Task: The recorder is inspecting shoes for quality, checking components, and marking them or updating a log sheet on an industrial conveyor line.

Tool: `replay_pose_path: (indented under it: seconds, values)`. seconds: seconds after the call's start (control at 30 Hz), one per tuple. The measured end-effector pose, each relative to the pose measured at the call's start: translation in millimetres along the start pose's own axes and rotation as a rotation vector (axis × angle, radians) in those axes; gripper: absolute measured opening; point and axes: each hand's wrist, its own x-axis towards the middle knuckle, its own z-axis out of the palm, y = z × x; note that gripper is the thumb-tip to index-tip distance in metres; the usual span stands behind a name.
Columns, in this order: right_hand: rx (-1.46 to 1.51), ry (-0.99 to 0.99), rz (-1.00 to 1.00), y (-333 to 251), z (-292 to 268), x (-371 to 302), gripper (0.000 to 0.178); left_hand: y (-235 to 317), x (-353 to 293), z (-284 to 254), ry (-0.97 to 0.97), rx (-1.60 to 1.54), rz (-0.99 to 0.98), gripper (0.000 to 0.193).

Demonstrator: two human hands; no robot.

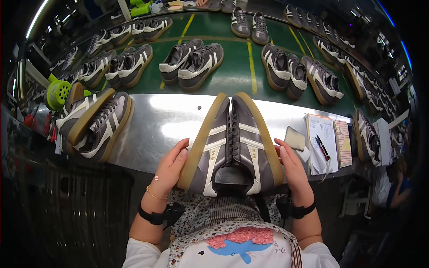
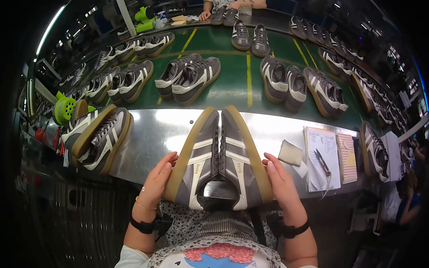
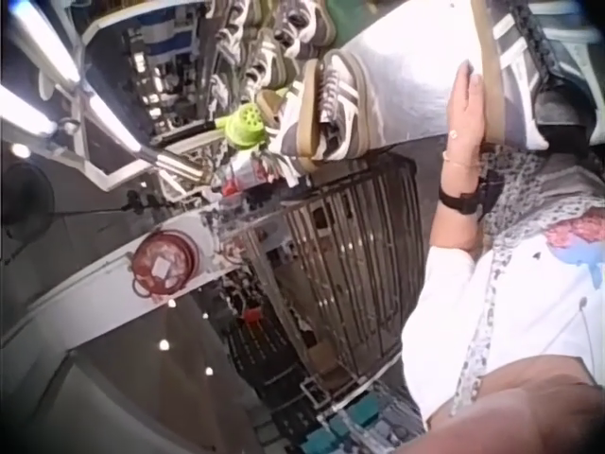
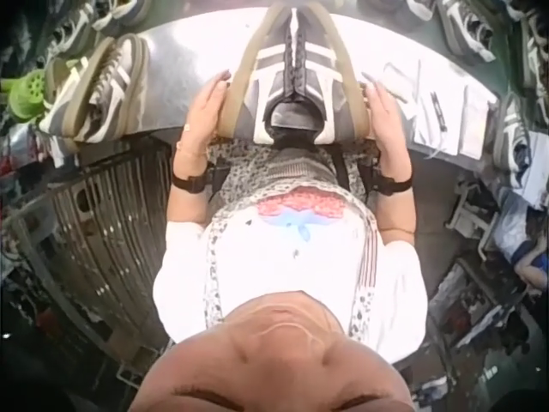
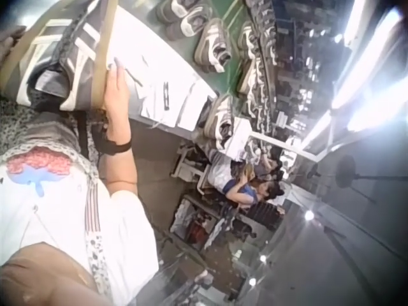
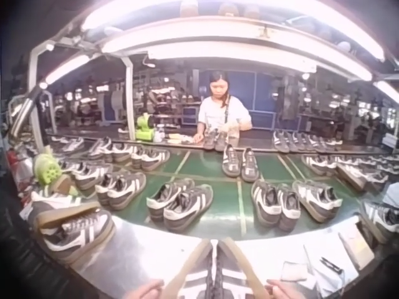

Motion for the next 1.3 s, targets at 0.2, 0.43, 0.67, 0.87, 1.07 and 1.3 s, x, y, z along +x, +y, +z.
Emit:
replay_pose_path:
  seconds: [0.2,0.43,0.67,0.87,1.07,1.3]
  values:
    - [0.092,-0.169,-0.087,20.1,1.9,1.7,0.045,-2.3,-2.4,1.8,-0.085,-0.275,-0.026,0.050]
    - [-0.530,0.065,-0.248,2.2,4.1,33.8,0.042,7.2,5.3,18.3,-0.029,0.150,0.094,0.040]
    - [-0.762,-0.314,-0.699,-58.0,1.9,-0.8,0.049,-11.9,-6.6,37.9,-0.056,0.482,0.239,0.052]
    - [-1.282,-0.494,-0.541,-57.3,35.2,-14.6,0.043,-25.6,-8.9,42.6,-0.083,0.143,0.200,0.050]
    - [-0.788,-0.414,-0.641,-60.3,-13.6,1.5,0.049,-26.8,-7.9,22.6,0.111,0.663,0.351,0.032]
    - [-0.873,-0.010,-0.833,-106.6,-109.7,15.3,0.045,-17.7,-13.1,39.8,0.245,0.774,0.436,0.024]
